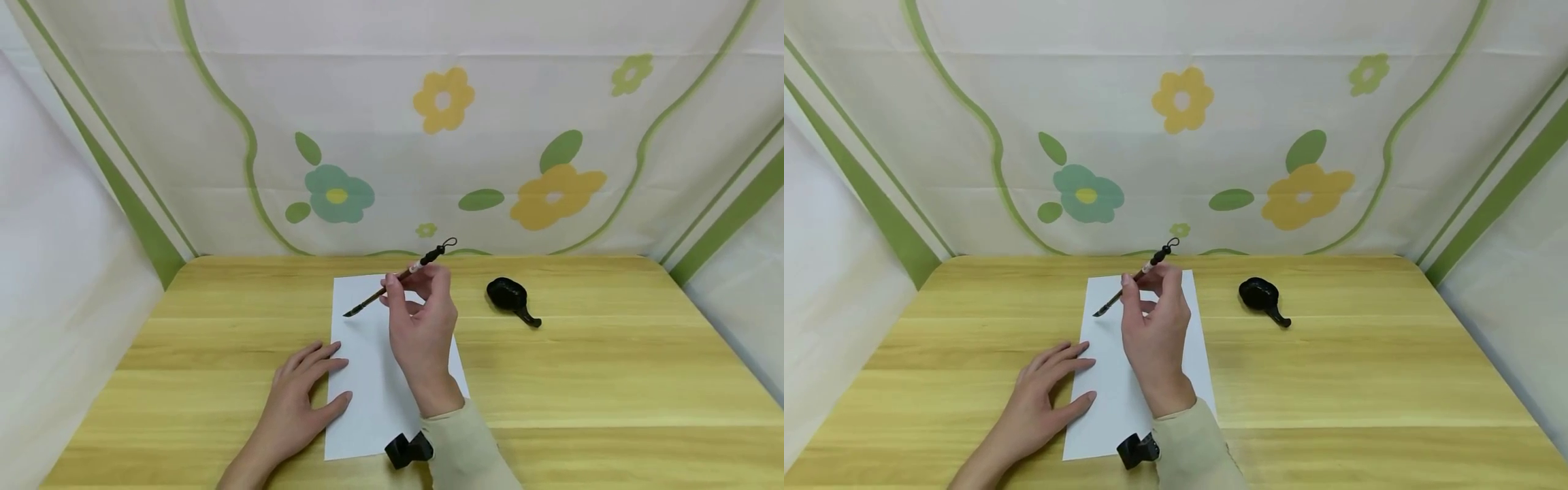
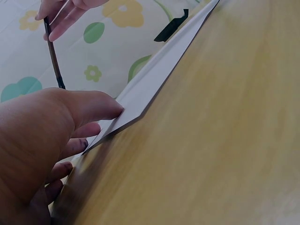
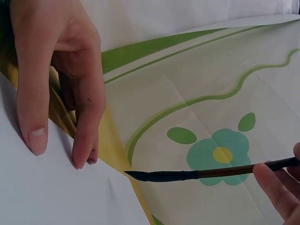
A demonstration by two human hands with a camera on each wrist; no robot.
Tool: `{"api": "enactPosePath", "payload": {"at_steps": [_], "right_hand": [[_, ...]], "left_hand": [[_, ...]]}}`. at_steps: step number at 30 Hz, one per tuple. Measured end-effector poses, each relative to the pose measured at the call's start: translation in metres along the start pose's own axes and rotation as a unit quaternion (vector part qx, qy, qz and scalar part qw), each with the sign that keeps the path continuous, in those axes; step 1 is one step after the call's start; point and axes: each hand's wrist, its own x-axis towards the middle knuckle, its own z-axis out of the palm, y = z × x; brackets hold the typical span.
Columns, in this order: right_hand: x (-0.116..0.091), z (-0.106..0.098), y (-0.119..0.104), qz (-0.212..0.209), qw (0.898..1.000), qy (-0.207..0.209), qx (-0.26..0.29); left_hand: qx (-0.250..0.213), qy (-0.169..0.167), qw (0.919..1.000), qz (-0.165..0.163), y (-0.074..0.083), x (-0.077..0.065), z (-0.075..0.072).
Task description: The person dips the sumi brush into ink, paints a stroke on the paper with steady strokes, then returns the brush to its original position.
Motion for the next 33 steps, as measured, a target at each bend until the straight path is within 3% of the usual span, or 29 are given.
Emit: {"api": "enactPosePath", "payload": {"at_steps": [33], "right_hand": [[-0.0049,0.0052,0.0049,0.030,0.999,-0.024,0.005]], "left_hand": [[-0.006,-0.010,0.9998,-0.015,0.0027,0.0019,-0.0015]]}}
